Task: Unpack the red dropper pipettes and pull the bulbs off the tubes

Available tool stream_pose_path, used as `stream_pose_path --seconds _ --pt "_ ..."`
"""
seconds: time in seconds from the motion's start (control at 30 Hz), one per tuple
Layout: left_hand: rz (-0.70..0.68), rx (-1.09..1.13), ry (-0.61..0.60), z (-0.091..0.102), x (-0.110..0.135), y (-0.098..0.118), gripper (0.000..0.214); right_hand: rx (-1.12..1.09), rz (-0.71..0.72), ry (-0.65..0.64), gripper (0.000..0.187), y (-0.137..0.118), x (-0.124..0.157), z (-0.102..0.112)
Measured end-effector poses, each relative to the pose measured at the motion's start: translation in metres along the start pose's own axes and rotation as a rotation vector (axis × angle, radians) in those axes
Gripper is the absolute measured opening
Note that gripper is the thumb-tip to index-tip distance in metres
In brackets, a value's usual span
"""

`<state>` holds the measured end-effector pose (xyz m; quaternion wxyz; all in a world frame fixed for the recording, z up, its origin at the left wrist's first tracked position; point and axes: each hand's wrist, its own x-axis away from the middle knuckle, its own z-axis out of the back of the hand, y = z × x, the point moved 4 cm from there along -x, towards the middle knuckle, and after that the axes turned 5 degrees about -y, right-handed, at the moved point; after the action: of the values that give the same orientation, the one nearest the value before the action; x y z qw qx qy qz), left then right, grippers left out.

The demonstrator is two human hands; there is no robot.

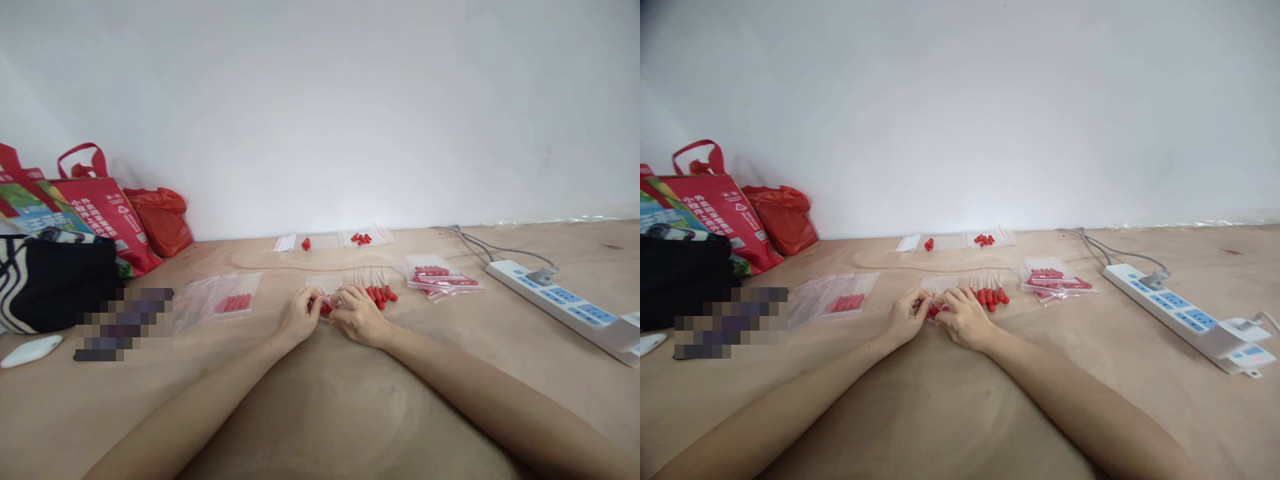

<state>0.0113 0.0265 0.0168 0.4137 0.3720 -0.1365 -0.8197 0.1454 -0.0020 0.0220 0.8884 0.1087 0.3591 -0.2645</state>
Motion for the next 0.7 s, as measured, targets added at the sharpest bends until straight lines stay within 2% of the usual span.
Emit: stream_pose_path --seconds 0.07,0.2,0.3,0.4,0.57,0.7 --pt "0.006 0.008 0.023 0.004 -0.001 -0.001 0.016 -0.003 -0.005 -0.026 0.013 0.000 0.000 0.000" --pt "-0.041 -0.034 0.086 0.012 0.000 0.004 0.018 -0.050 -0.120 -0.079 0.015 0.007 0.004 -0.001" --pt "-0.099 -0.139 0.054 0.013 0.005 0.011 0.016 -0.179 -0.208 -0.116 0.020 0.008 0.008 -0.003" --pt "-0.134 -0.214 0.011 0.011 0.012 0.019 0.015 -0.286 -0.355 -0.069 0.022 0.005 0.008 -0.006" --pt "-0.144 -0.188 -0.038 0.003 0.017 0.030 0.018 -0.439 -0.635 0.070 0.018 0.004 0.008 -0.015" --pt "-0.120 -0.263 -0.022 0.007 0.011 0.029 0.019 -0.465 -0.705 0.058 0.028 0.004 0.009 -0.020"
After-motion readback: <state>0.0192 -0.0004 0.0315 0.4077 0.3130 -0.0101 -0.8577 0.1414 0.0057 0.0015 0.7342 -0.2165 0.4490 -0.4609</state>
